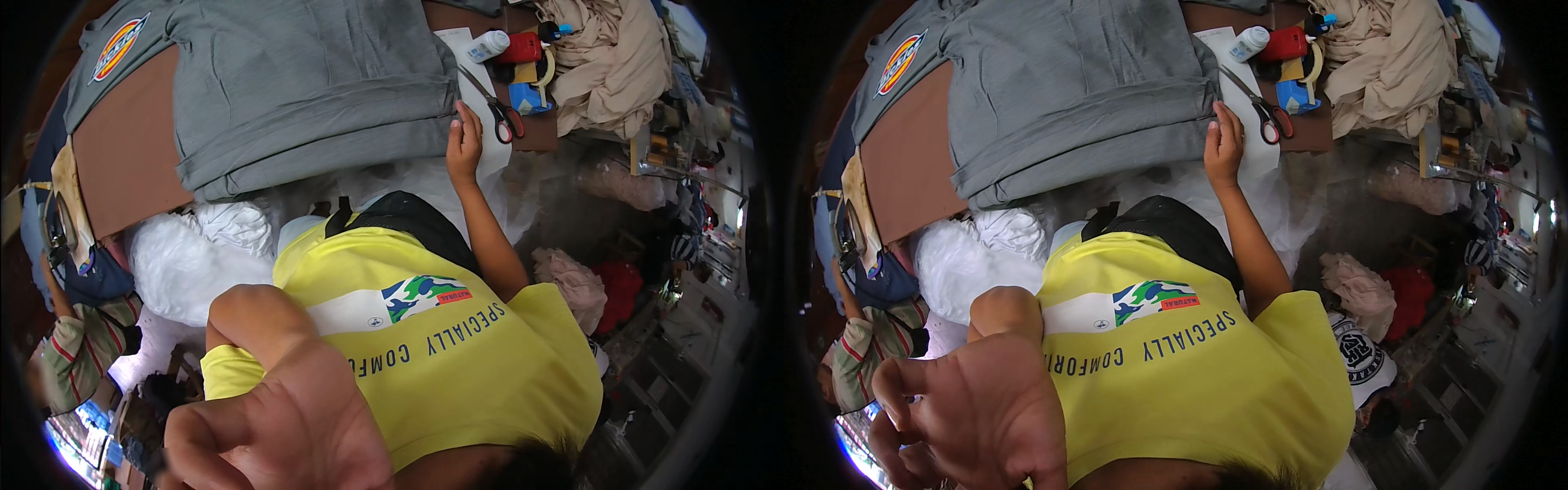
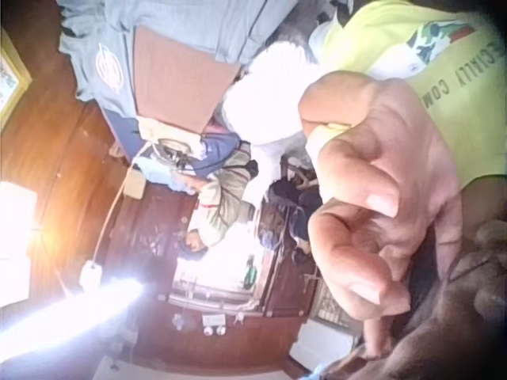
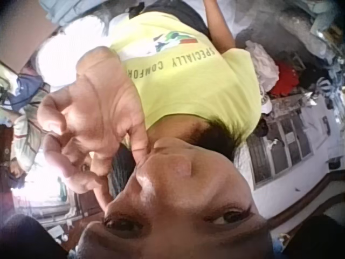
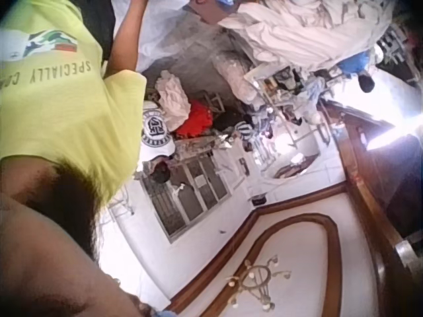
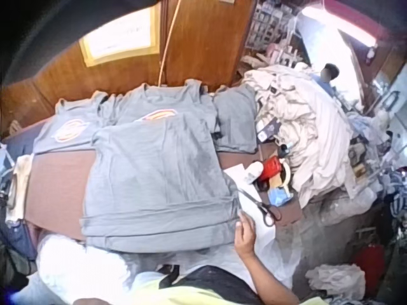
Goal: The person picks up a grey t-shirt from a stack, smooths it out on the table, and folds the bottom edge upward. They use shears to trim loose threads, then fold the sleeves and sides inward to complete the fold.
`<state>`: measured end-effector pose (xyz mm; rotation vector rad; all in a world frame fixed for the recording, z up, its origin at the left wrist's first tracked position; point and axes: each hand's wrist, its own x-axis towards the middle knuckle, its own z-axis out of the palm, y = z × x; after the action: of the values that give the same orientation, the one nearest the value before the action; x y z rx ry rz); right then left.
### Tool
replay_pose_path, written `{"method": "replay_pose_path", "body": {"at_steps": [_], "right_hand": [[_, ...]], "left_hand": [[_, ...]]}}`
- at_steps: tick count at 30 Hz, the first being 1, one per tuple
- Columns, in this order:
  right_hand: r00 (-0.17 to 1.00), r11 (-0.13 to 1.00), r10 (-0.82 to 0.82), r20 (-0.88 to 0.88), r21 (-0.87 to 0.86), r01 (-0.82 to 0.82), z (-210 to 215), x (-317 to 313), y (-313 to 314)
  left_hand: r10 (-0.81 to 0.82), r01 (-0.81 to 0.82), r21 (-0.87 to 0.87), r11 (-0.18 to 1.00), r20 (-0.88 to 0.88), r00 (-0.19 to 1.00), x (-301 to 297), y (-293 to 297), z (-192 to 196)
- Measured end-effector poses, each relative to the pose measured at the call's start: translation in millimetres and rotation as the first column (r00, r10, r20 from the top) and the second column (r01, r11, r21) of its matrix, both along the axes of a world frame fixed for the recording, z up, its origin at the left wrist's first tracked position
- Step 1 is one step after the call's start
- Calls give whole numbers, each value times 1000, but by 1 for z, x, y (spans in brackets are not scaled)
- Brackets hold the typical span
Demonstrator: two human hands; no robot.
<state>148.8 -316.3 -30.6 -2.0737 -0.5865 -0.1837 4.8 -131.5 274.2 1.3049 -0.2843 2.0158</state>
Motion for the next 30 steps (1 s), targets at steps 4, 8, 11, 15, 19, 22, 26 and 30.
{"method": "replay_pose_path", "body": {"at_steps": [4,8,11,15,19,22,26,30], "right_hand": [[983,973,-20,185,-224,62,3,6,7],[979,889,-16,201,-446,106,14,10,22],[965,836,40,259,-538,110,26,14,32],[918,836,281,280,-542,-90,42,14,63],[878,804,413,241,-550,-227,33,11,84],[875,793,439,202,-545,-272,31,6,86],[865,797,459,204,-525,-299,31,3,83],[837,781,503,215,-527,-334,42,0,87]], "left_hand": [[-32,32,-1,1000,31,999,4,-4,1],[-67,66,21,998,51,996,5,-11,3],[-77,75,35,997,61,995,4,-12,5],[-94,90,44,995,81,992,1,-14,7],[-104,99,51,994,108,989,-4,-16,10],[-111,103,70,992,116,987,-8,-15,14],[-99,90,77,993,116,988,-17,-13,17],[-98,88,86,992,107,989,-22,-9,20]]}}
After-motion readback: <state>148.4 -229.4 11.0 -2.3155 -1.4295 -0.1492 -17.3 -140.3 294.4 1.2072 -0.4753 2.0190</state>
